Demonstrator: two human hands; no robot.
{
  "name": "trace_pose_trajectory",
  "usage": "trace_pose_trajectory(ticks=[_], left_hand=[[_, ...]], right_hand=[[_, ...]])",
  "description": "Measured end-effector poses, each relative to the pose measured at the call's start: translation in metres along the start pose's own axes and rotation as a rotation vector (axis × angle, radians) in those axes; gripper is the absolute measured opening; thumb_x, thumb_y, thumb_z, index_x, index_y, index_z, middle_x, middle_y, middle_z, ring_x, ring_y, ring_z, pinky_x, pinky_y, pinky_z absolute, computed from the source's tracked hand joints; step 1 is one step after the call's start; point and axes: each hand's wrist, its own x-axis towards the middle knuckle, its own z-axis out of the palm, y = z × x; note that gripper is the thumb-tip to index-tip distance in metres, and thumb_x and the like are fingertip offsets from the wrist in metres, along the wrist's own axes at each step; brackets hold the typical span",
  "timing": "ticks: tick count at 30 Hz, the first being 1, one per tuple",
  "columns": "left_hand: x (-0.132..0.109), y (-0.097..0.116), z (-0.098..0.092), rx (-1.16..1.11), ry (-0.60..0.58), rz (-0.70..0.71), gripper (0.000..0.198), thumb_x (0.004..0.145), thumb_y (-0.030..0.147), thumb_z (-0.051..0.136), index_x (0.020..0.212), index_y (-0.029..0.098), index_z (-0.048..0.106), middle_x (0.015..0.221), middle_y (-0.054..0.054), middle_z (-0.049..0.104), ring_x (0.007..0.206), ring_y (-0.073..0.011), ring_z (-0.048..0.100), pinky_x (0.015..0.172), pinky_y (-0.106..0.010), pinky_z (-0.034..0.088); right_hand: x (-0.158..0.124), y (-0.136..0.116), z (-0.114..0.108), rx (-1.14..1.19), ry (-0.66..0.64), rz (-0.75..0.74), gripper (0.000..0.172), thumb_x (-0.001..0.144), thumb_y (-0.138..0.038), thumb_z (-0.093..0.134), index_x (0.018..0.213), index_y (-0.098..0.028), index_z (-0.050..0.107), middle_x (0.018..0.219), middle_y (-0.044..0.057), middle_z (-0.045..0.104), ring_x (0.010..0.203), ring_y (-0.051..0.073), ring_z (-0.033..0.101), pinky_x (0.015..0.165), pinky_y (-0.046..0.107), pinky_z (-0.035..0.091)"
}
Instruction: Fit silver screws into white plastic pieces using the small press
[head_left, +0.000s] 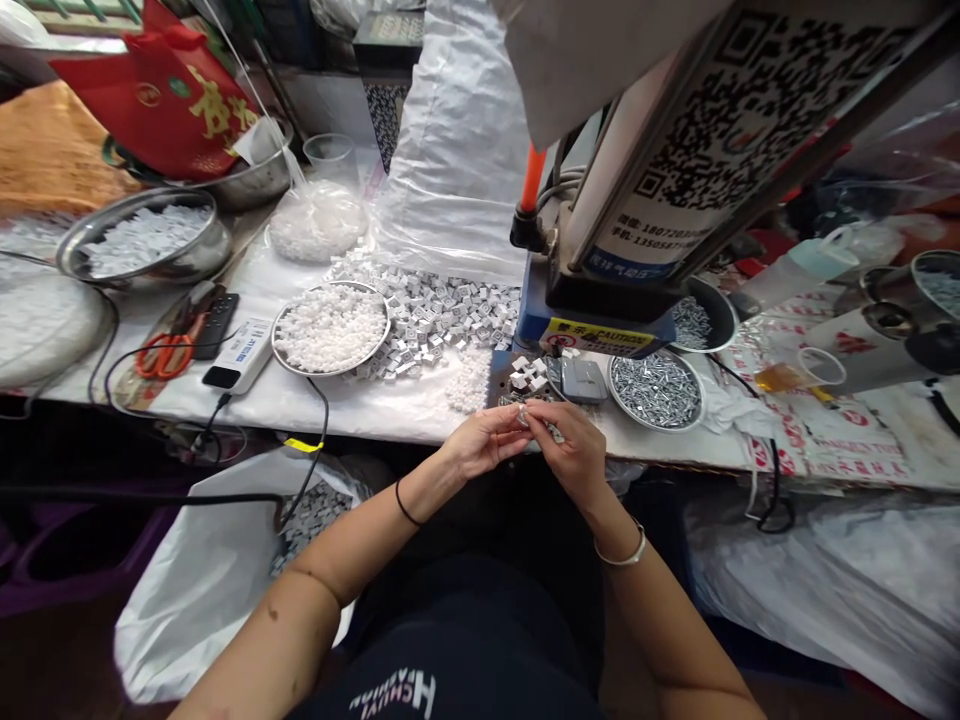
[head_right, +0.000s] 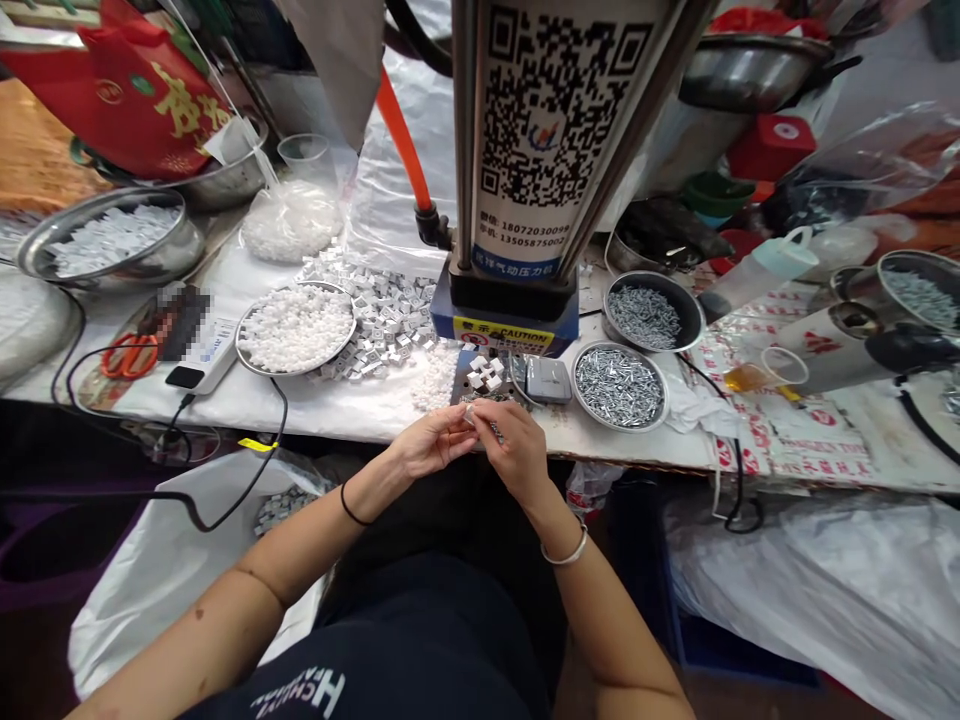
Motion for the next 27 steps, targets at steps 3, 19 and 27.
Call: trace_pose_trajectory(ticks=[3,19,27], left_hand=[[-0.001,-0.004,0.000,-0.031,0.025,0.005,0.007,0.080,0.017,0.063,0.081,0.011,0.067,0.070,-0.003,0.066,0.063,-0.0086,0.063,0.063,-0.017,0.053],[0.008,-0.003,-0.005,0.473,0.085,0.485,0.030,0.071,0.038,0.071,0.088,0.014,0.073,0.082,-0.007,0.070,0.076,-0.0149,0.064,0.074,-0.026,0.050],[0.056,0.025,-0.001,0.611,-0.082,0.776,0.045,0.066,0.018,0.073,0.110,0.023,0.066,0.128,-0.005,0.056,0.123,-0.0196,0.048,0.102,-0.027,0.038]], right_hand=[[-0.002,0.005,0.001,-0.030,-0.011,-0.170,0.024,0.084,-0.012,0.057,0.104,-0.023,0.065,0.096,0.005,0.072,0.088,0.017,0.067,0.078,0.030,0.057],[0.002,0.021,0.002,0.032,0.006,-0.045,0.015,0.082,-0.016,0.061,0.092,-0.024,0.069,0.088,0.003,0.072,0.079,0.016,0.067,0.069,0.028,0.057],[0.048,0.051,0.004,-0.034,-0.023,0.130,0.010,0.082,-0.029,0.060,0.083,-0.023,0.068,0.086,0.003,0.072,0.084,0.019,0.067,0.077,0.034,0.053]])
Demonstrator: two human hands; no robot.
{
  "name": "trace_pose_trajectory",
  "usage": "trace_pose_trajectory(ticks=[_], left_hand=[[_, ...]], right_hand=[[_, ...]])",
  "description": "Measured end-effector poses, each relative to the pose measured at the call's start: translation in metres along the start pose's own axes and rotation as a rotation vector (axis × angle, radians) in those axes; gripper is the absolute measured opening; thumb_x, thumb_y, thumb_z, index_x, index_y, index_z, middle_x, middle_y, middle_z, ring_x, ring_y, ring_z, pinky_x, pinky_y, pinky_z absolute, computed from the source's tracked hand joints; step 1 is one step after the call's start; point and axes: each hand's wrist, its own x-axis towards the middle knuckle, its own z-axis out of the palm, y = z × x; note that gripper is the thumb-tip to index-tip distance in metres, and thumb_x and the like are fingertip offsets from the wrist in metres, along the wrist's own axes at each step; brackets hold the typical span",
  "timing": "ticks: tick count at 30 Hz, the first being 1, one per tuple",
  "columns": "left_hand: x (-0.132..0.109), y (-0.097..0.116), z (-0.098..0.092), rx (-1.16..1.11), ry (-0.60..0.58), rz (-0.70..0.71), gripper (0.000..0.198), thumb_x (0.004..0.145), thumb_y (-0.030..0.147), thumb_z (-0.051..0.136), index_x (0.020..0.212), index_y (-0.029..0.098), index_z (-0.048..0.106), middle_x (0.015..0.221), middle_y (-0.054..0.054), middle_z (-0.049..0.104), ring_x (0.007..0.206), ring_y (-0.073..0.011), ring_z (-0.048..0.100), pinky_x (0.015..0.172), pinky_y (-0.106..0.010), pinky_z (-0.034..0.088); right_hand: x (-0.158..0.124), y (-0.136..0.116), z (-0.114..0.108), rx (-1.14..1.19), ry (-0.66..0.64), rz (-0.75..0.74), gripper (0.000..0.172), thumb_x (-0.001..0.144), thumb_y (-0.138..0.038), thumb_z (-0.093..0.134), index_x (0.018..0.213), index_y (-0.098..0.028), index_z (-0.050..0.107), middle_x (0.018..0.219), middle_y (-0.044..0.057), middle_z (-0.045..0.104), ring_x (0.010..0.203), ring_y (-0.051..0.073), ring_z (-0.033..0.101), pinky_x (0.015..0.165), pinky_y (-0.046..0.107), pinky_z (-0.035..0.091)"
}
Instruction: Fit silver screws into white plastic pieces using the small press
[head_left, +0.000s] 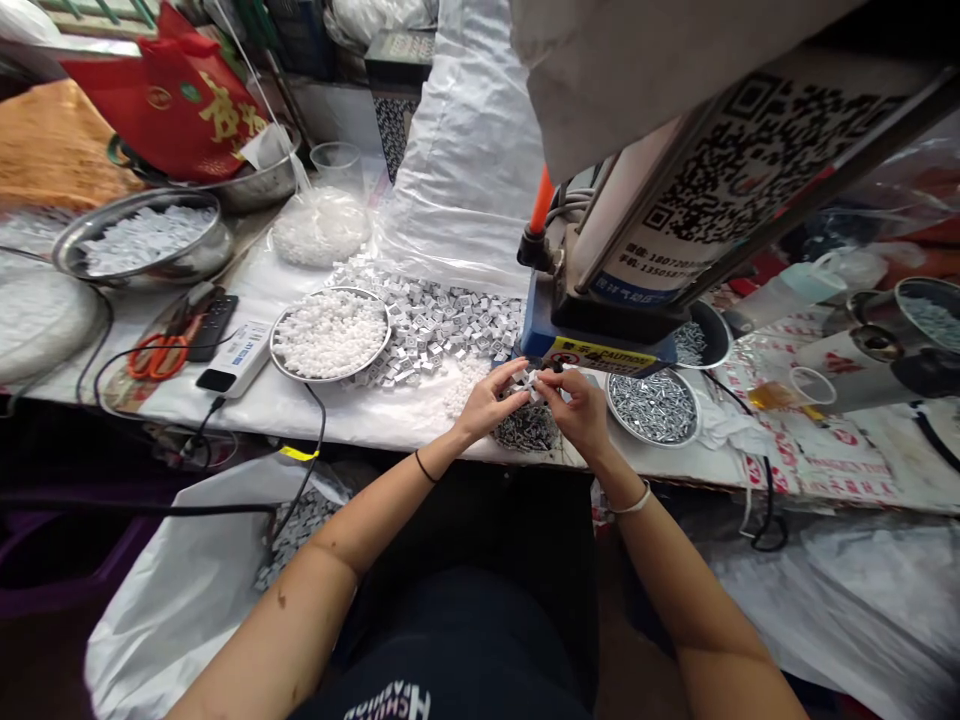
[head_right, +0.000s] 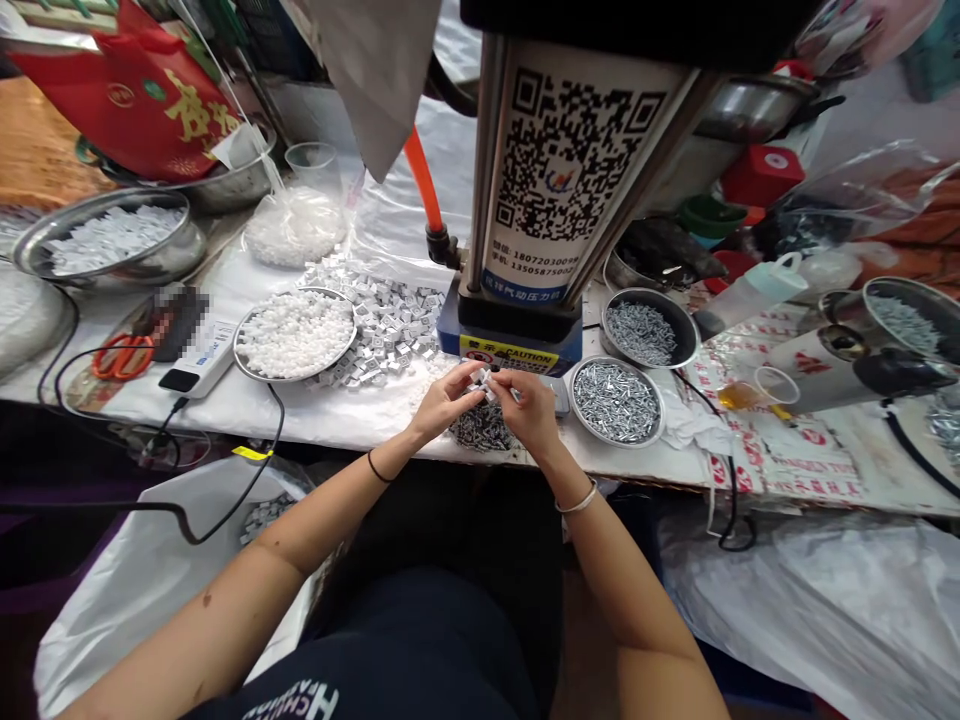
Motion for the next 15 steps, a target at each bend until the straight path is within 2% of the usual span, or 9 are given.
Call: trace_pose_trajectory(ticks=[6,11,15], left_hand=[[0.003,-0.014,0.003,-0.014,-0.046,-0.010,0.048,0.070,0.022,0.069,0.118,0.020,0.061,0.125,-0.006,0.059,0.115,-0.0187,0.054,0.097,-0.025,0.042],[0.003,-0.012,0.002,-0.011,-0.069,-0.001,0.050,0.072,0.026,0.069,0.120,0.019,0.059,0.121,-0.006,0.061,0.105,-0.0171,0.058,0.088,-0.023,0.045],[0.006,-0.010,0.001,0.066,-0.033,0.005,0.041,0.073,0.031,0.069,0.112,0.019,0.065,0.111,-0.005,0.066,0.100,-0.0181,0.060,0.088,-0.026,0.046]], right_hand=[[0.005,0.005,0.003,-0.075,-0.068,-0.068,0.012,0.084,-0.029,0.057,0.085,-0.024,0.069,0.081,0.003,0.072,0.076,0.018,0.066,0.070,0.031,0.051],[0.012,0.006,-0.002,-0.143,-0.174,-0.272,0.017,0.087,-0.024,0.051,0.081,-0.023,0.067,0.075,0.003,0.071,0.064,0.016,0.060,0.064,0.029,0.048],[0.012,0.007,-0.004,-0.174,-0.223,-0.297,0.018,0.088,-0.020,0.049,0.089,-0.022,0.066,0.079,0.005,0.070,0.070,0.017,0.061,0.067,0.030,0.049]])
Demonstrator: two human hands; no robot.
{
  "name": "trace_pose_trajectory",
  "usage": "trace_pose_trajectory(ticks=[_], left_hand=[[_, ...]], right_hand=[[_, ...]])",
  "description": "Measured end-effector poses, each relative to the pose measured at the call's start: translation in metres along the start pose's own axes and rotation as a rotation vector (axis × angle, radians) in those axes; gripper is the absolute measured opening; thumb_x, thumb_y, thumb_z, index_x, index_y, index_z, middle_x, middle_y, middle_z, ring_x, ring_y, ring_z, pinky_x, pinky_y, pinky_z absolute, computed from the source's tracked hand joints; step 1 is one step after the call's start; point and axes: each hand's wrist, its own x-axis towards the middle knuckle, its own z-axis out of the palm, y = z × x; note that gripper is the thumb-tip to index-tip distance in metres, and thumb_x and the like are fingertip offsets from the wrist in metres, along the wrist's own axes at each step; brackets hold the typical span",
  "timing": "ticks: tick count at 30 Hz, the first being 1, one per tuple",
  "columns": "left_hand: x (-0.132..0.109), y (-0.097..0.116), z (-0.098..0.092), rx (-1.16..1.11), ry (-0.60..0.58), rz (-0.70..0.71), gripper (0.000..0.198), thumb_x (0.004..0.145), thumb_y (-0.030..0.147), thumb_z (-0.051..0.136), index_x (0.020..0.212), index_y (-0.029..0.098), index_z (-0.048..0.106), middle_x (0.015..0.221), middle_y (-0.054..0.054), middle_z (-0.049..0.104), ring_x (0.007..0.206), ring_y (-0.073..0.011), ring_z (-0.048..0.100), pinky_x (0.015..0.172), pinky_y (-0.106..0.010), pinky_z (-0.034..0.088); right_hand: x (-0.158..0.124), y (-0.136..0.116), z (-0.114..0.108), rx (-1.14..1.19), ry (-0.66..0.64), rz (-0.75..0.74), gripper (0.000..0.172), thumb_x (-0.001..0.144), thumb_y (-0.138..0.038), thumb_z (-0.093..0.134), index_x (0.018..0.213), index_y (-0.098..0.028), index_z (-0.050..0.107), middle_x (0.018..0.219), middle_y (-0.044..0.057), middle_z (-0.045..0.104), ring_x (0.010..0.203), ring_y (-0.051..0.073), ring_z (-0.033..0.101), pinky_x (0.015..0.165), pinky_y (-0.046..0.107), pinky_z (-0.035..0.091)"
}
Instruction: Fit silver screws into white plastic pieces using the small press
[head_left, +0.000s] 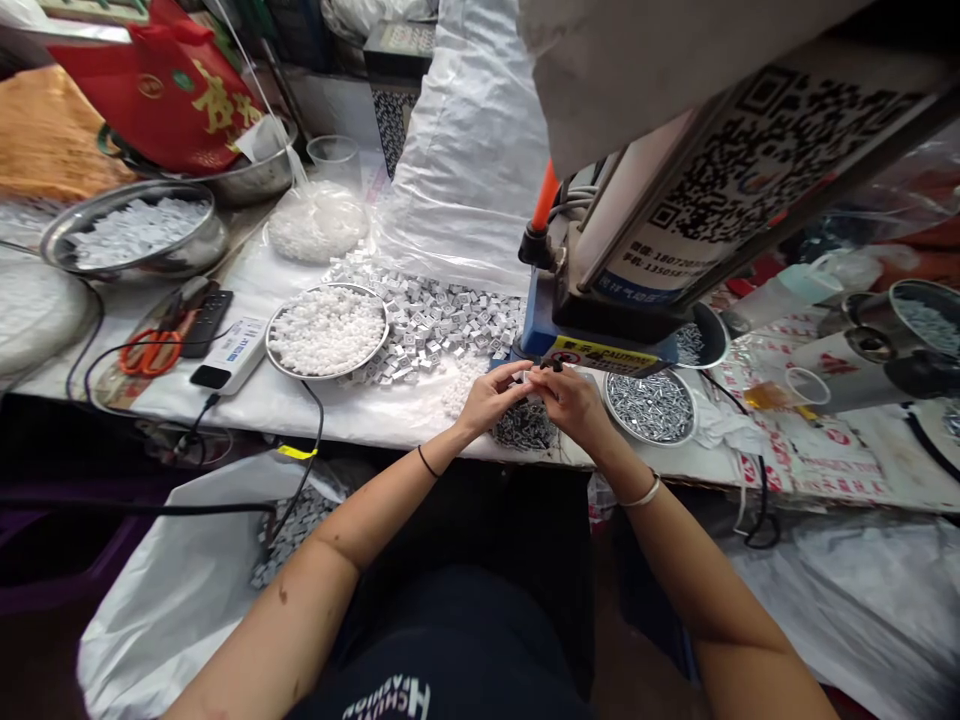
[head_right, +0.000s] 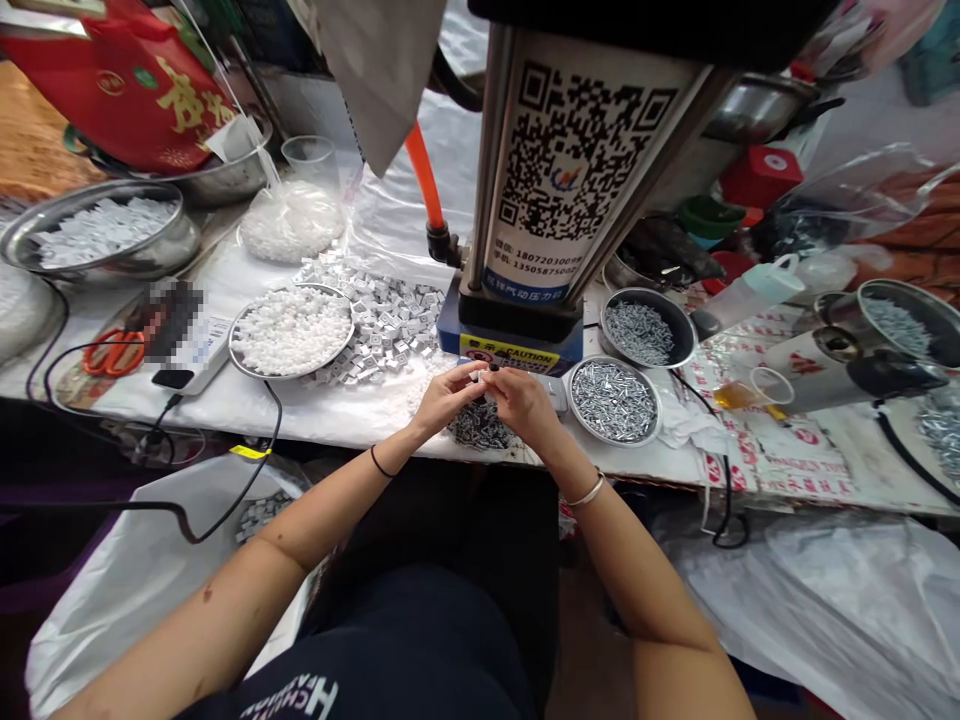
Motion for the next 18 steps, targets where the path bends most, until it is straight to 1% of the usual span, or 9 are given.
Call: trace_pose_trajectory(ticks=[3,6,8,9,11,13,15,18], left_hand=[[0.003,0.004,-0.001,0.072,0.018,0.078,0.028,0.072,0.029,0.069,0.099,0.020,0.071,0.111,-0.005,0.067,0.108,-0.0193,0.058,0.097,-0.029,0.042],[0.005,0.008,-0.003,0.121,-0.003,0.123,0.023,0.072,0.026,0.069,0.094,0.022,0.073,0.108,-0.005,0.068,0.108,-0.0186,0.058,0.101,-0.030,0.039],[0.006,0.009,-0.004,0.140,-0.003,0.114,0.022,0.071,0.025,0.070,0.092,0.023,0.074,0.107,-0.005,0.069,0.107,-0.0186,0.059,0.101,-0.030,0.039],[0.007,0.009,-0.004,0.149,-0.006,0.109,0.022,0.070,0.026,0.070,0.091,0.022,0.074,0.107,-0.005,0.068,0.106,-0.0187,0.059,0.101,-0.030,0.039],[0.007,0.010,-0.005,0.167,-0.020,0.109,0.022,0.070,0.027,0.071,0.091,0.022,0.074,0.108,-0.005,0.068,0.107,-0.0193,0.059,0.101,-0.031,0.038],[0.007,0.011,-0.005,0.178,-0.037,0.115,0.022,0.071,0.028,0.070,0.091,0.021,0.073,0.109,-0.006,0.067,0.107,-0.0196,0.058,0.101,-0.032,0.039],[0.007,0.012,-0.004,0.182,-0.050,0.117,0.021,0.072,0.029,0.069,0.091,0.021,0.073,0.109,-0.007,0.066,0.105,-0.0195,0.059,0.099,-0.031,0.040],[0.007,0.013,-0.004,0.164,-0.058,0.110,0.022,0.072,0.031,0.069,0.090,0.020,0.073,0.110,-0.008,0.065,0.103,-0.0190,0.059,0.095,-0.030,0.043]], right_hand=[[-0.002,-0.003,-0.001,0.007,-0.024,0.017,0.021,0.088,-0.017,0.048,0.099,-0.020,0.065,0.087,0.006,0.071,0.077,0.019,0.062,0.072,0.032,0.051],[-0.005,-0.007,-0.004,0.023,-0.061,0.020,0.027,0.088,-0.014,0.045,0.104,-0.022,0.064,0.097,0.006,0.071,0.084,0.019,0.063,0.076,0.035,0.051],[-0.009,-0.007,-0.006,0.035,-0.040,0.042,0.031,0.088,-0.013,0.043,0.109,-0.024,0.063,0.104,0.005,0.070,0.091,0.020,0.064,0.082,0.036,0.052],[-0.012,-0.005,-0.006,0.034,-0.005,0.066,0.033,0.088,-0.013,0.043,0.111,-0.025,0.062,0.107,0.004,0.069,0.095,0.020,0.064,0.084,0.037,0.051],[-0.024,0.005,-0.007,-0.007,0.069,0.131,0.036,0.087,-0.012,0.042,0.116,-0.025,0.061,0.110,0.005,0.068,0.100,0.021,0.063,0.087,0.038,0.051],[-0.043,0.021,-0.004,-0.106,0.098,0.188,0.041,0.085,-0.009,0.040,0.118,-0.023,0.060,0.111,0.007,0.068,0.102,0.022,0.062,0.089,0.041,0.051],[-0.066,0.038,0.003,-0.230,0.055,0.196,0.049,0.079,-0.002,0.038,0.119,-0.019,0.059,0.113,0.010,0.067,0.105,0.024,0.060,0.091,0.043,0.050],[-0.095,0.059,0.016,-0.332,-0.037,0.148,0.057,0.072,0.002,0.037,0.124,-0.011,0.055,0.122,0.016,0.061,0.114,0.027,0.054,0.094,0.045,0.048]])
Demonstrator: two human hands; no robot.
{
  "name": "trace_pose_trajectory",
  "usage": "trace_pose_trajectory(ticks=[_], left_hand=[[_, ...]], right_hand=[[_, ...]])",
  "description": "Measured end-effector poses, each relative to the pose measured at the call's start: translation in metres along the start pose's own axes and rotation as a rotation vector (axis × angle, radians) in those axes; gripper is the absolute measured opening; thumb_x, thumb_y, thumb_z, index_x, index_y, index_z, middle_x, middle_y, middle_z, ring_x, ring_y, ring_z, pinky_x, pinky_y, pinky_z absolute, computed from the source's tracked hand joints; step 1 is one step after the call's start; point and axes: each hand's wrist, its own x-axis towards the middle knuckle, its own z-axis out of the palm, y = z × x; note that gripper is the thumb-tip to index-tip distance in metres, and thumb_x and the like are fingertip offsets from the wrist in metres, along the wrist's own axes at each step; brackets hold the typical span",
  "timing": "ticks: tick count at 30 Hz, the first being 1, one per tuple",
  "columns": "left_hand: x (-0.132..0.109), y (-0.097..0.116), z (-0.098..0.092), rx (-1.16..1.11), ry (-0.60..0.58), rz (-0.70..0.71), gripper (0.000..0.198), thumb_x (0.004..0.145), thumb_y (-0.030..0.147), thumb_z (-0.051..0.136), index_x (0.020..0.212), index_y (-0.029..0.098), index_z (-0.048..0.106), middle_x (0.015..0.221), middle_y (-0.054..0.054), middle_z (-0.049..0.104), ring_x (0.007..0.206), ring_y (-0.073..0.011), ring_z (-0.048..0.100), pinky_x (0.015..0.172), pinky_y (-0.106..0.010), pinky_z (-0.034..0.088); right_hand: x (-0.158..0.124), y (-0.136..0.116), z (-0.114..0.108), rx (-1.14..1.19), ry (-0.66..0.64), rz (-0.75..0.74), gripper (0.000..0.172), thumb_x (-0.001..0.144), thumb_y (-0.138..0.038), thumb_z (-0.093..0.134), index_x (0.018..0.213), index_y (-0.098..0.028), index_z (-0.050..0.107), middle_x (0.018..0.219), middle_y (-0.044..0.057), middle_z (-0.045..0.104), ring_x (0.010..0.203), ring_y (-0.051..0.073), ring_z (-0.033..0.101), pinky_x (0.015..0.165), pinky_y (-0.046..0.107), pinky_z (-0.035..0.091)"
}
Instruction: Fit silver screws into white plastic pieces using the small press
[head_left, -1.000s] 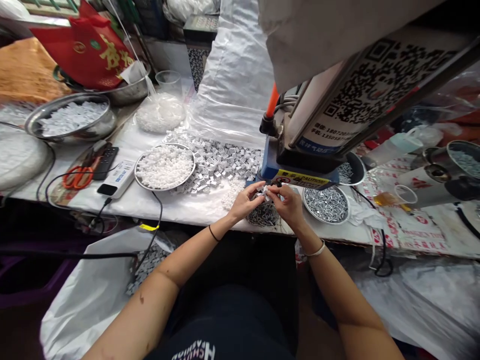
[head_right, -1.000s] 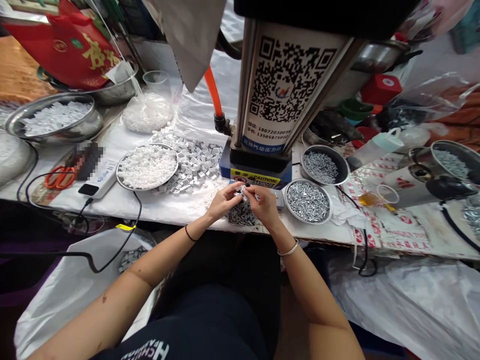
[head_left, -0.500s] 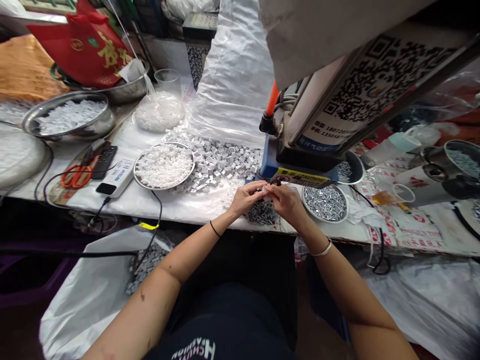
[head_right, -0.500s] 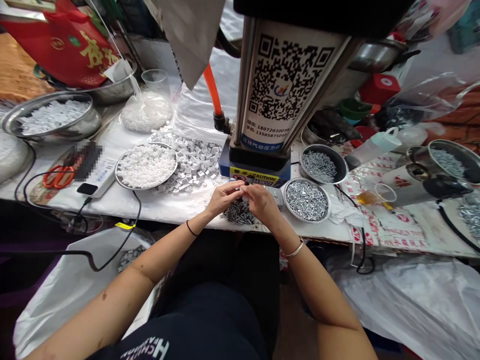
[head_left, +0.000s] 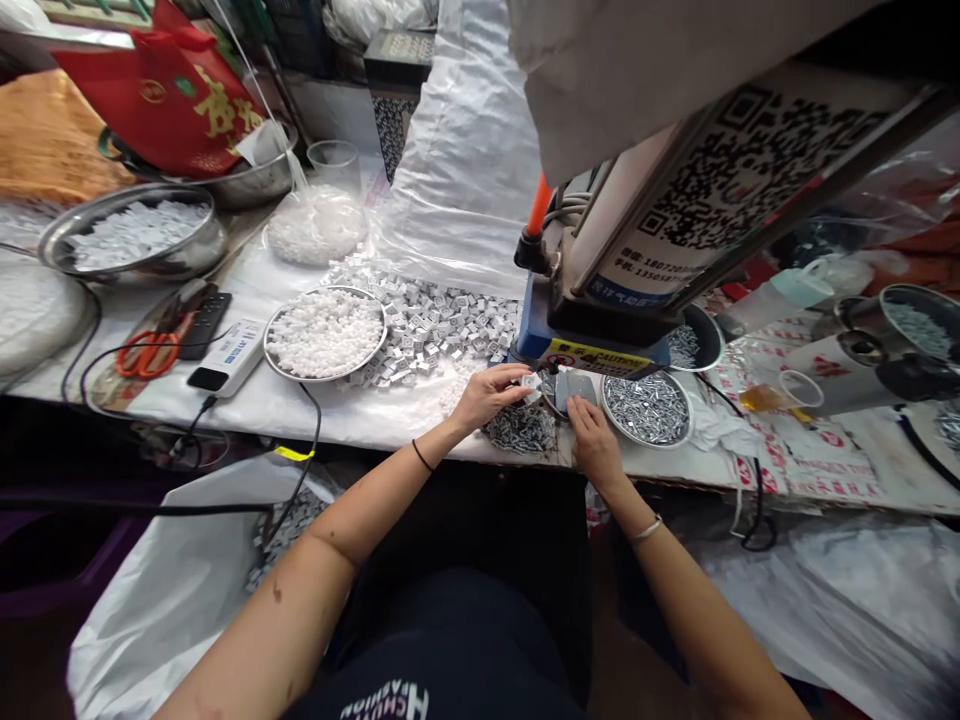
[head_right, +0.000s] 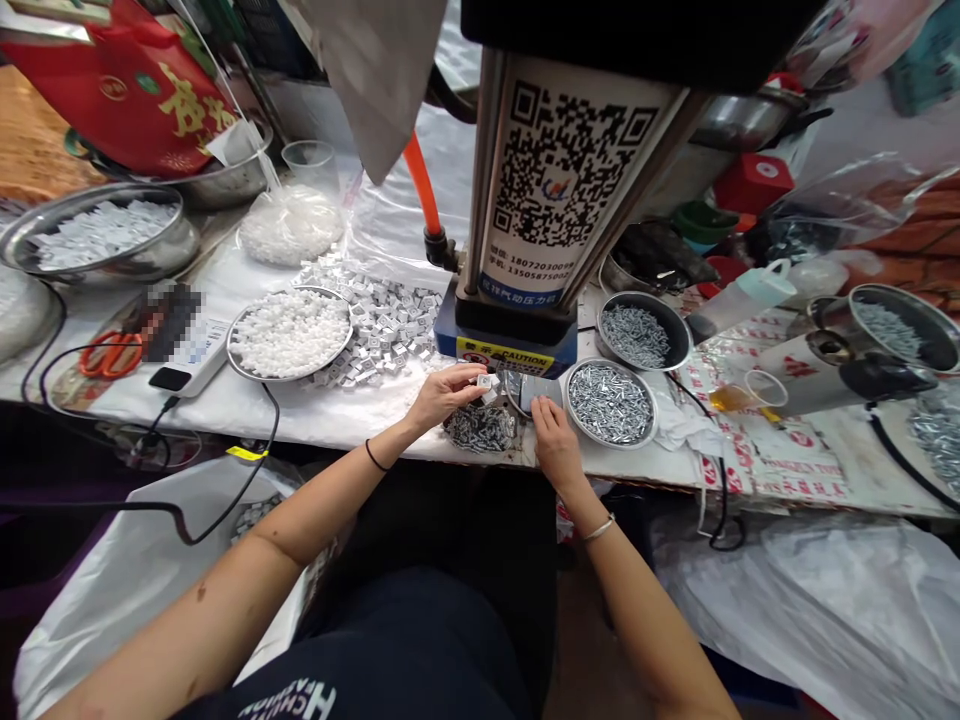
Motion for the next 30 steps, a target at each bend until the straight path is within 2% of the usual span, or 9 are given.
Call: trace_pose_trajectory(ticks=[2,5,8,10,14,16,20,27,30], left_hand=[[0.000,0.001,0.000,-0.045,-0.009,-0.020,0.027,0.069,0.032,0.071,0.092,0.019,0.073,0.112,-0.008,0.064,0.102,-0.0190,0.058,0.090,-0.028,0.045],[-0.001,-0.002,-0.003,-0.160,-0.029,-0.098,0.036,0.066,0.034,0.073,0.098,0.018,0.071,0.113,-0.008,0.063,0.096,-0.0175,0.059,0.081,-0.025,0.047],[-0.001,-0.009,-0.009,-0.339,-0.032,-0.225,0.042,0.070,0.038,0.070,0.107,0.019,0.068,0.110,-0.007,0.066,0.084,-0.0139,0.061,0.072,-0.022,0.048],[0.000,-0.016,-0.011,-0.421,-0.010,-0.280,0.042,0.069,0.037,0.071,0.106,0.018,0.068,0.103,-0.006,0.068,0.079,-0.0126,0.061,0.070,-0.022,0.047],[0.001,-0.024,-0.007,-0.368,0.123,-0.235,0.031,0.066,0.032,0.073,0.093,0.016,0.072,0.092,-0.004,0.071,0.082,-0.0130,0.061,0.078,-0.023,0.045],[0.002,-0.023,-0.001,-0.324,0.171,-0.177,0.028,0.070,0.034,0.069,0.092,0.016,0.072,0.093,-0.003,0.070,0.087,-0.0137,0.060,0.082,-0.024,0.044],[0.012,-0.016,0.011,-0.246,0.131,-0.152,0.026,0.071,0.036,0.067,0.087,0.016,0.070,0.084,-0.002,0.067,0.081,-0.0135,0.059,0.075,-0.022,0.044],[0.040,0.003,0.009,0.008,0.151,-0.192,0.017,0.070,0.028,0.062,0.064,0.012,0.064,0.058,0.001,0.055,0.061,-0.0104,0.049,0.058,-0.021,0.037],[0.040,0.007,0.005,0.074,0.076,-0.260,0.019,0.068,0.029,0.063,0.059,0.012,0.061,0.046,0.003,0.043,0.048,-0.0073,0.038,0.047,-0.020,0.028]], right_hand=[[-0.007,0.005,0.005,-0.031,-0.035,-0.023,0.059,0.071,0.002,0.038,0.126,-0.009,0.053,0.125,0.017,0.059,0.115,0.028,0.052,0.094,0.045,0.049],[0.001,-0.005,-0.006,-0.054,-0.074,-0.034,0.054,0.072,0.001,0.041,0.121,-0.013,0.058,0.113,0.014,0.065,0.104,0.027,0.058,0.088,0.044,0.053],[0.017,-0.033,-0.027,-0.020,-0.034,-0.092,0.046,0.079,-0.005,0.044,0.119,-0.020,0.059,0.109,0.010,0.067,0.097,0.025,0.060,0.085,0.043,0.054],[0.028,-0.056,-0.037,0.038,-0.001,-0.182,0.046,0.084,-0.008,0.042,0.126,-0.022,0.054,0.122,0.009,0.062,0.103,0.023,0.059,0.090,0.042,0.052],[0.051,-0.084,-0.039,0.139,-0.022,-0.250,0.038,0.089,-0.016,0.044,0.126,-0.022,0.054,0.133,0.011,0.054,0.106,0.024,0.057,0.094,0.043,0.048],[0.063,-0.084,-0.036,0.192,0.014,-0.140,0.028,0.089,-0.024,0.049,0.114,-0.020,0.061,0.120,0.013,0.062,0.100,0.025,0.061,0.090,0.041,0.050],[0.082,-0.071,-0.037,0.333,0.128,0.260,0.018,0.082,-0.036,0.060,0.081,-0.019,0.068,0.078,0.009,0.072,0.076,0.023,0.066,0.073,0.035,0.054],[0.097,-0.063,-0.029,1.114,0.050,0.754,0.026,0.066,-0.043,0.067,0.072,-0.018,0.065,0.068,0.002,0.069,0.062,0.016,0.065,0.062,0.031,0.056],[0.097,-0.061,-0.025,1.215,-0.044,0.831,0.030,0.057,-0.041,0.073,0.072,-0.017,0.065,0.062,-0.001,0.066,0.056,0.013,0.062,0.058,0.027,0.054]])
